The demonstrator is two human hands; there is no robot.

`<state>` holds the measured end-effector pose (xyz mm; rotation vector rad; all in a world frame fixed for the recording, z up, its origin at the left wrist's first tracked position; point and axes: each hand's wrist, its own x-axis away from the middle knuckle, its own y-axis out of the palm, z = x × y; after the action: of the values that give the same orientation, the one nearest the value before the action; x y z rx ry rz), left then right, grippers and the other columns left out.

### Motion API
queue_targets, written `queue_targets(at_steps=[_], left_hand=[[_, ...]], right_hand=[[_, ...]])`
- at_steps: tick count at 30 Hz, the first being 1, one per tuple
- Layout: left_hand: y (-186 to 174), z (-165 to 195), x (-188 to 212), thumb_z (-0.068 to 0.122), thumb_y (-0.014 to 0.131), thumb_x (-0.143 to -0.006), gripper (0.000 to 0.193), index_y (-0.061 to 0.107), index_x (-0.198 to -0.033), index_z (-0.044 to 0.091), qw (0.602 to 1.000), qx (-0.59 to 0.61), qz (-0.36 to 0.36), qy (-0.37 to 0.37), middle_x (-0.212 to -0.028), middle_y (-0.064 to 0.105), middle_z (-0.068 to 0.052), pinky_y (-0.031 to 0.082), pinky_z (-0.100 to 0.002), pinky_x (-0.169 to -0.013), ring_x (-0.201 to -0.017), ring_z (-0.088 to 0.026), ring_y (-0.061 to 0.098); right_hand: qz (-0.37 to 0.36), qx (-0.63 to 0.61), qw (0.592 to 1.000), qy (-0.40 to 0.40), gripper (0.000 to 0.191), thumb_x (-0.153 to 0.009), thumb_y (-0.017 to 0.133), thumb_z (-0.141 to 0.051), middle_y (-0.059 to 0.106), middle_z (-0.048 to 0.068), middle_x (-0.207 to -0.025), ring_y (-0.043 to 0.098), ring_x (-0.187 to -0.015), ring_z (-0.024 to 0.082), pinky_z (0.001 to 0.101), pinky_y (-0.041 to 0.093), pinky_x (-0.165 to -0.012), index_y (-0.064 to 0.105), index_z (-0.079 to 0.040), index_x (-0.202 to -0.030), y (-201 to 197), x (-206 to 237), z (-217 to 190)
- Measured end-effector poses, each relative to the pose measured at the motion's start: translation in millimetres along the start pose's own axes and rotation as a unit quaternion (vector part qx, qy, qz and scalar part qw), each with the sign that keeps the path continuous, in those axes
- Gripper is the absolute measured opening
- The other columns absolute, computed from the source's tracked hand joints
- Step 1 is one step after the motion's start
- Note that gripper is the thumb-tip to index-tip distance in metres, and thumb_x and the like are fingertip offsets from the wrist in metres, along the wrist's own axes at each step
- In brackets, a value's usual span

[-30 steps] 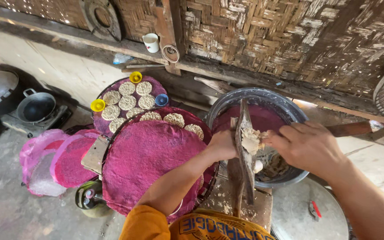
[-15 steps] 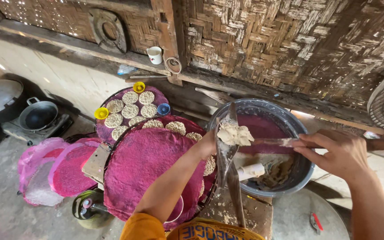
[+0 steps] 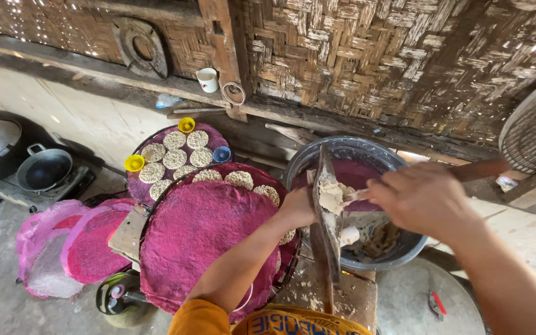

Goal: The person uses a wooden hand press to flatten portions of dough into round crackers. They scoop dough from a basin, press it flat with the wooden tool, release the shaped cracker onto a mesh tray, and repeat, filling trays with finished crackers.

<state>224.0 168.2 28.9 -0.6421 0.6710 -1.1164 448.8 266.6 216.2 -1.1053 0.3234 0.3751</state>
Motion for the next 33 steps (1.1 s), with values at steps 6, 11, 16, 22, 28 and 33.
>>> queue_targets(at_steps=[6,11,16,22,28,33], left_hand=[[-5.7,9.3,1.3,0.037,0.079,-0.069,0.054,0.072,-0.116,0.013,0.998,0.008,-0.032,-0.058,-0.115,0.073,-0.016,0.056,-0.045,-0.090,-0.106,-0.037,0.069],[-18.2,-7.2,-6.5,0.036,0.070,-0.084,0.045,0.071,-0.123,0.013,0.984,0.146,0.006,-0.099,-0.116,0.076,-0.013,0.056,-0.041,-0.089,-0.104,-0.029,0.073],[1.4,-1.0,-19.0,0.031,0.074,-0.081,0.048,0.069,-0.121,0.005,0.918,0.375,0.122,-0.038,-0.120,0.074,-0.020,0.055,-0.041,-0.095,-0.108,-0.032,0.072],[24.8,16.2,-33.4,0.035,0.076,-0.077,0.050,0.070,-0.118,0.006,0.969,0.176,0.152,-0.084,-0.110,0.074,-0.022,0.055,-0.045,-0.093,-0.106,-0.039,0.070],[16.4,-4.2,-36.1,0.036,0.072,-0.080,0.044,0.072,-0.114,0.009,0.967,0.160,0.107,-0.169,-0.107,0.075,-0.019,0.055,-0.046,-0.089,-0.105,-0.038,0.070],[25.5,2.2,-27.6,0.037,0.070,-0.079,0.042,0.075,-0.111,0.010,0.971,0.215,0.037,-0.100,-0.107,0.077,-0.017,0.055,-0.043,-0.093,-0.100,-0.037,0.075]], right_hand=[[0.012,-0.011,0.999,-0.035,0.016,-0.081,0.069,-0.025,0.062,0.000,-0.072,0.068,-0.070,0.022,0.0383,0.054,-0.063,0.071,-0.017,-0.095,15.6,-3.2,-18.1],[0.094,-0.079,0.980,0.155,0.016,-0.081,0.076,-0.030,0.078,0.002,-0.093,0.071,-0.072,0.021,0.0351,0.054,-0.055,0.077,-0.024,-0.095,-20.6,27.7,2.2],[0.213,-0.252,0.842,0.425,0.020,-0.103,0.075,-0.031,0.072,0.000,-0.095,0.068,-0.084,0.010,0.0278,0.055,-0.070,0.077,-0.013,-0.112,41.6,52.4,-35.5],[0.232,-0.036,0.903,0.360,0.022,-0.092,0.081,-0.024,0.072,0.005,-0.085,0.067,-0.071,0.022,0.0358,0.051,-0.064,0.076,-0.010,-0.109,110.2,73.4,-75.3],[0.141,-0.299,0.834,0.442,0.024,-0.086,0.083,-0.028,0.074,0.002,-0.083,0.068,-0.067,0.015,0.0298,0.051,-0.061,0.078,-0.011,-0.102,106.0,93.3,-70.6],[0.089,-0.434,0.683,0.581,0.030,-0.090,0.079,-0.033,0.075,0.001,-0.082,0.066,-0.070,0.017,0.0316,0.049,-0.059,0.079,-0.010,-0.109,122.8,96.1,-49.9]])
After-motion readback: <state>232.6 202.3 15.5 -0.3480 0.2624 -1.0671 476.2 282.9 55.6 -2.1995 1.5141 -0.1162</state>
